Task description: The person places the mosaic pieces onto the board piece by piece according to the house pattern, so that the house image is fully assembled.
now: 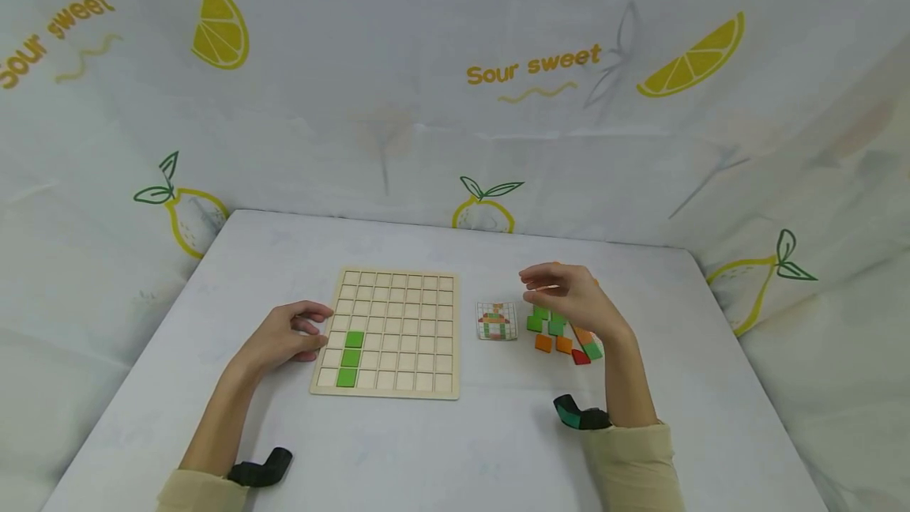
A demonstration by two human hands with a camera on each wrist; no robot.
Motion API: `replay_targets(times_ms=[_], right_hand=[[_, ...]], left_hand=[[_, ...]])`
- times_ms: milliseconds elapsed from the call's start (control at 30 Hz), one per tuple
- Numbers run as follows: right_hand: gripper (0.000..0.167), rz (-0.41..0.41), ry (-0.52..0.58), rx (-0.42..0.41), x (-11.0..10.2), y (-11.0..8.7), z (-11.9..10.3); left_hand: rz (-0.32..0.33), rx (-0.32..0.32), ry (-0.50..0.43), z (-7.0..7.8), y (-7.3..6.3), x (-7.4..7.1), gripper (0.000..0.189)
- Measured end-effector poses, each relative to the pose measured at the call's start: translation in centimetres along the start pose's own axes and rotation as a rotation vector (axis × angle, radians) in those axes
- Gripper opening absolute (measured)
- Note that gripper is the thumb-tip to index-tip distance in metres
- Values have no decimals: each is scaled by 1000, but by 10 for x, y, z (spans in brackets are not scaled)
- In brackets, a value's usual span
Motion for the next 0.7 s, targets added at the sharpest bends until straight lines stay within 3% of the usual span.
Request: replay_targets(times_ms=[400,700], right_hand=[[37,1,7,138,-21,2,51],[40,-33,-17,228,-24,8,78]], left_hand=[[-3,5,0,0,-1,0,55],[3,2,7,2,-2,1,54]])
Point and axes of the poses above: each hand's wrist, its own y-axis towards the middle knuckle, its own x-axis out of the palm, z = x × y, the point moved 7 cm from there along y, towards the middle knuckle
